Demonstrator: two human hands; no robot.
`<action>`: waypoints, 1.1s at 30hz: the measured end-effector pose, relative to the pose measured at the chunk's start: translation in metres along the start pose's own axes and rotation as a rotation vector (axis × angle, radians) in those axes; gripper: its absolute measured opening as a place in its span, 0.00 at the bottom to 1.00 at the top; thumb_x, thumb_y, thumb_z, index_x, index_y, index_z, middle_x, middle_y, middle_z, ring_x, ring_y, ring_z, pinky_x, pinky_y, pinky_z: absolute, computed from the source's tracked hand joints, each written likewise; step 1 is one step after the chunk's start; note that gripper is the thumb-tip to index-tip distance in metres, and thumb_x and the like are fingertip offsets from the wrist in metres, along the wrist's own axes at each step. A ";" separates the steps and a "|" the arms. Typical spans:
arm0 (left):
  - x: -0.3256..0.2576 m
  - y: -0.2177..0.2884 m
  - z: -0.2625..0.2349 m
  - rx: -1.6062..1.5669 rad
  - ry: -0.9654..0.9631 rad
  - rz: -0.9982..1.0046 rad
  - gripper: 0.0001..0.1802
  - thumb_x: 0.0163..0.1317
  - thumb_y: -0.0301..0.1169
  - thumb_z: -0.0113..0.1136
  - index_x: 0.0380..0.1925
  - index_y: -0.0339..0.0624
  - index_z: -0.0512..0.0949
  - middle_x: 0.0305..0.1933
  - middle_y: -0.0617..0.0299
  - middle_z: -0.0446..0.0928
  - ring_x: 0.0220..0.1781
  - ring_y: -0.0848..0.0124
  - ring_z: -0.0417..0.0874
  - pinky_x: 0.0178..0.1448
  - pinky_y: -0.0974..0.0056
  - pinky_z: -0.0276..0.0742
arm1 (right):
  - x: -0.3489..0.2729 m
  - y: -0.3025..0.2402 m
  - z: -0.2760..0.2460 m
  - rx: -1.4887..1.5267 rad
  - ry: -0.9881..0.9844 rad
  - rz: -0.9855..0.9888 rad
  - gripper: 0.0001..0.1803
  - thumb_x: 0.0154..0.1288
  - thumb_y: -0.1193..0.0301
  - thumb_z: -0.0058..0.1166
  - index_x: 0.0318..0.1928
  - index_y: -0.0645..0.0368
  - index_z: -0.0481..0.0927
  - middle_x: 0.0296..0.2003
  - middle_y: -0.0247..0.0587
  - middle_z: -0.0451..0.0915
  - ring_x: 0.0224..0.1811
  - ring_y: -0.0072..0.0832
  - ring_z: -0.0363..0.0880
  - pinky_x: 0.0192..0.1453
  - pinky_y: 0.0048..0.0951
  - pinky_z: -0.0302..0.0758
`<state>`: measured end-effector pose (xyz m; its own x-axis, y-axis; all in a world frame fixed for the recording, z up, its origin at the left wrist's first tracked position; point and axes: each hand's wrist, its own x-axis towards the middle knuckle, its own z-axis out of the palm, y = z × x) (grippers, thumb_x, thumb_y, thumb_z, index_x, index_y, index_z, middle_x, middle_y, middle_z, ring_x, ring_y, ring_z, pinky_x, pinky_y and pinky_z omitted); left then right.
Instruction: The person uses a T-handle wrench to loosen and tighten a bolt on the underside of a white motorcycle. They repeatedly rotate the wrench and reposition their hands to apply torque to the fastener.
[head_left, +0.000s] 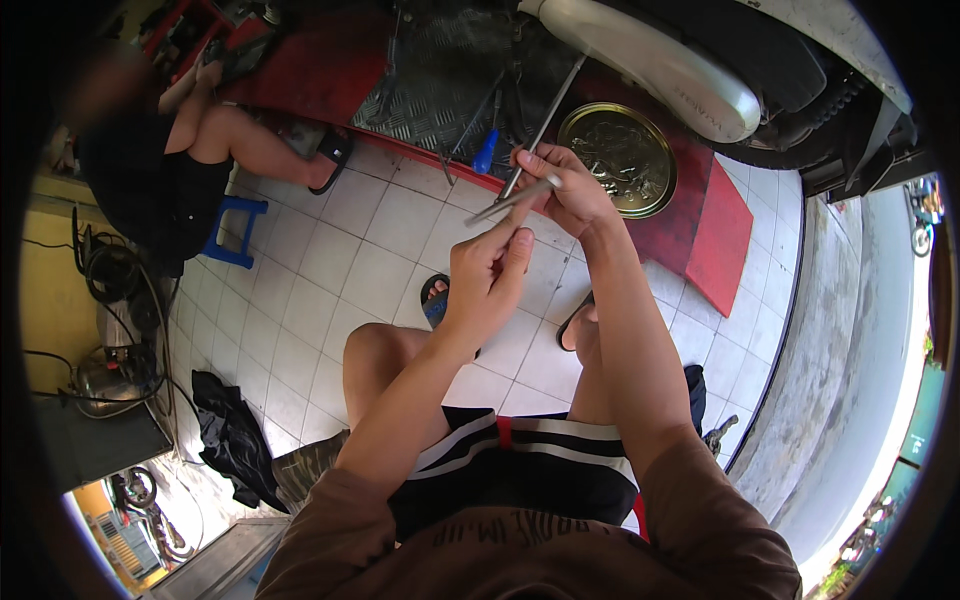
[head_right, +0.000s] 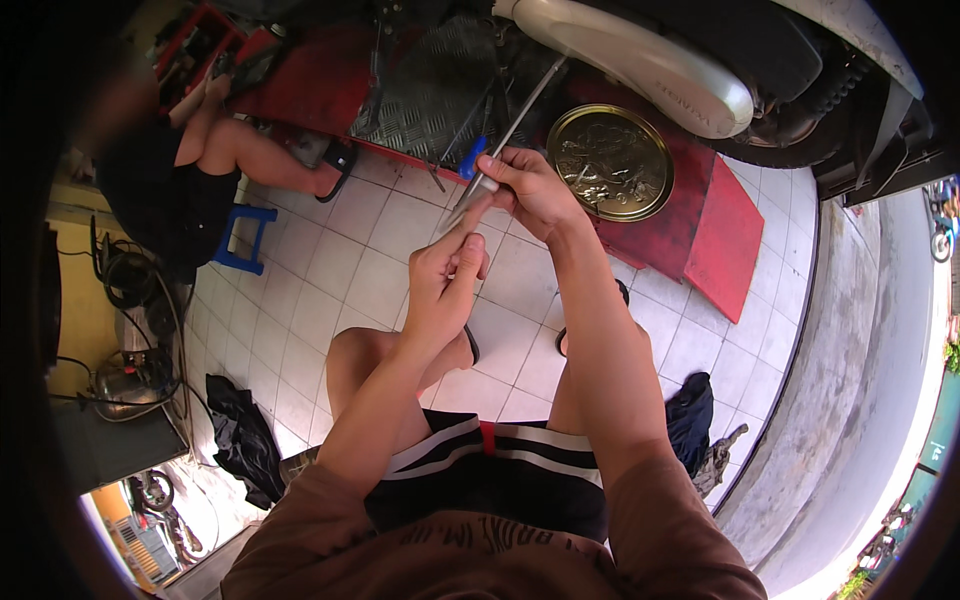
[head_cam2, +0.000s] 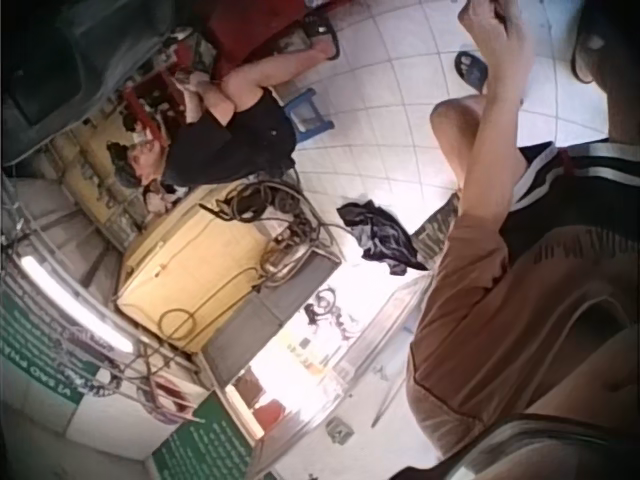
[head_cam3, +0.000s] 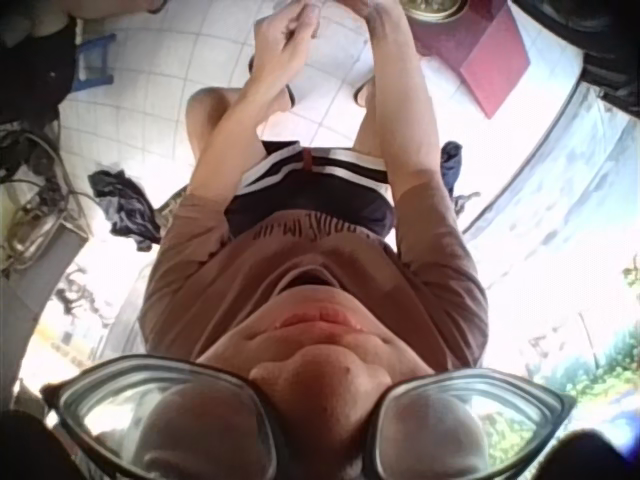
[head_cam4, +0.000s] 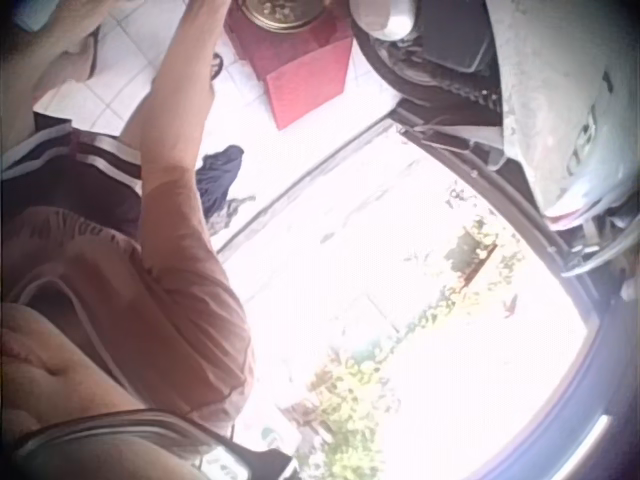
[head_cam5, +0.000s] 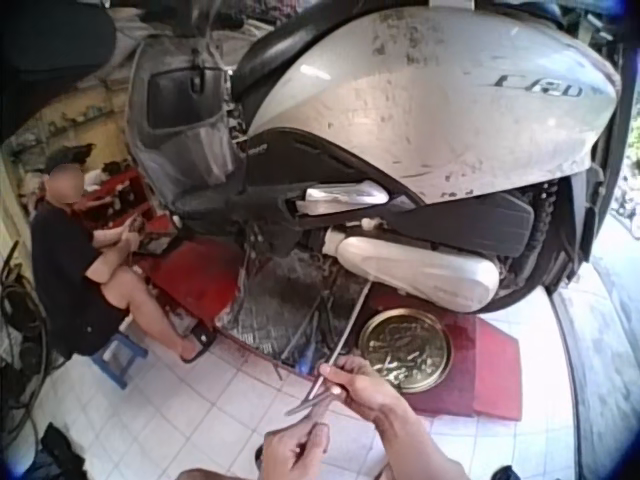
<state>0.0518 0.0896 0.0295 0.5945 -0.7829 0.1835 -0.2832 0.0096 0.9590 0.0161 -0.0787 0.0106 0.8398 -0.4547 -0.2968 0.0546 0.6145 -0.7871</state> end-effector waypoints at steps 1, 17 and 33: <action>0.000 0.005 -0.005 -0.062 0.011 -0.015 0.26 0.73 0.31 0.50 0.70 0.45 0.64 0.18 0.72 0.61 0.19 0.84 0.58 0.25 0.73 0.57 | 0.006 0.002 -0.012 0.018 -0.143 -0.039 0.12 0.70 0.66 0.58 0.41 0.63 0.77 0.22 0.26 0.70 0.21 0.14 0.61 0.28 0.18 0.62; -0.020 0.026 -0.001 -0.128 -0.341 -0.221 0.32 0.69 0.28 0.54 0.71 0.36 0.58 0.25 0.71 0.66 0.25 0.86 0.62 0.28 0.77 0.56 | 0.011 0.004 -0.017 0.065 -0.136 -0.103 0.11 0.73 0.67 0.53 0.36 0.62 0.75 0.21 0.29 0.69 0.21 0.15 0.59 0.27 0.20 0.59; -0.010 0.019 -0.008 0.050 -0.049 -0.047 0.42 0.65 0.20 0.53 0.75 0.36 0.43 0.22 0.66 0.72 0.21 0.85 0.65 0.27 0.77 0.60 | 0.014 0.006 -0.012 0.065 -0.061 -0.152 0.11 0.72 0.67 0.54 0.35 0.62 0.75 0.22 0.29 0.68 0.22 0.16 0.59 0.26 0.21 0.59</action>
<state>0.0462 0.1023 0.0473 0.5710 -0.8111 0.1264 -0.2938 -0.0582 0.9541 0.0218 -0.0889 -0.0046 0.8501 -0.5071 -0.1420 0.2169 0.5829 -0.7831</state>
